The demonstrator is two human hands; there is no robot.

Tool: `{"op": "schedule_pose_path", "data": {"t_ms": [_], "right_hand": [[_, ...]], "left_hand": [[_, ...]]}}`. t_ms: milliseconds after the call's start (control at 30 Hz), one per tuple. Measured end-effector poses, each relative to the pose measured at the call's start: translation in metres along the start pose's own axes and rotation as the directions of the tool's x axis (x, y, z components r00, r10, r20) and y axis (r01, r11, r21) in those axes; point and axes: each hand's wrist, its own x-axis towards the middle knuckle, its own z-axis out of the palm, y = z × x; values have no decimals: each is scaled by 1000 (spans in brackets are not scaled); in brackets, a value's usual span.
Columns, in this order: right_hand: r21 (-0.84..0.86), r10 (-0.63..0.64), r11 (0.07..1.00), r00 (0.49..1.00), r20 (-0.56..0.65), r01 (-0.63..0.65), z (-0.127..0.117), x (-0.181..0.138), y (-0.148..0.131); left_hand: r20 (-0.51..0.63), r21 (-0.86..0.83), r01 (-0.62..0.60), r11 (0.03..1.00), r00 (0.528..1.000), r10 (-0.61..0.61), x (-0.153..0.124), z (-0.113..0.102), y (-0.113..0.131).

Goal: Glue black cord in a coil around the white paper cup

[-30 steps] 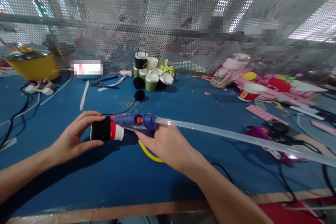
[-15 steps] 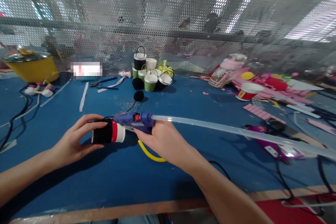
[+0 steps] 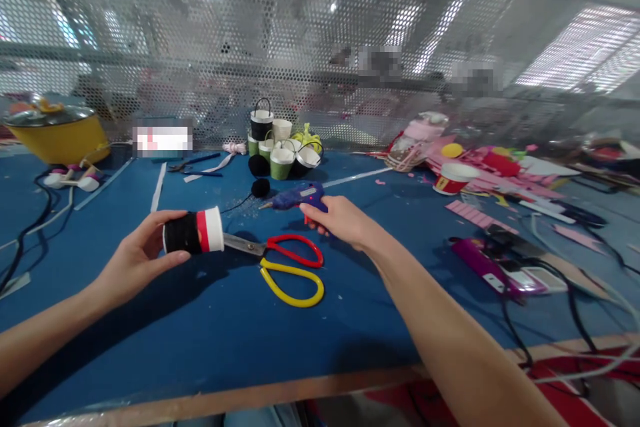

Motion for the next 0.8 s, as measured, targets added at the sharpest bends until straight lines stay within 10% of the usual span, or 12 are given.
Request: {"op": "schedule_pose_path", "data": {"t_ms": [267, 500, 800], "right_hand": [[-546, -33, 838, 998, -57, -3, 4, 40, 18], [-460, -258, 848, 963, 77, 264, 41, 83, -41], [-87, 18, 996, 994, 108, -9, 65, 150, -69]], "left_hand": [[-32, -41, -5, 999, 999, 3, 0, 2, 2], [-15, -39, -45, 998, 999, 44, -2, 1, 2], [13, -56, -83, 995, 996, 84, -1, 3, 2]]}}
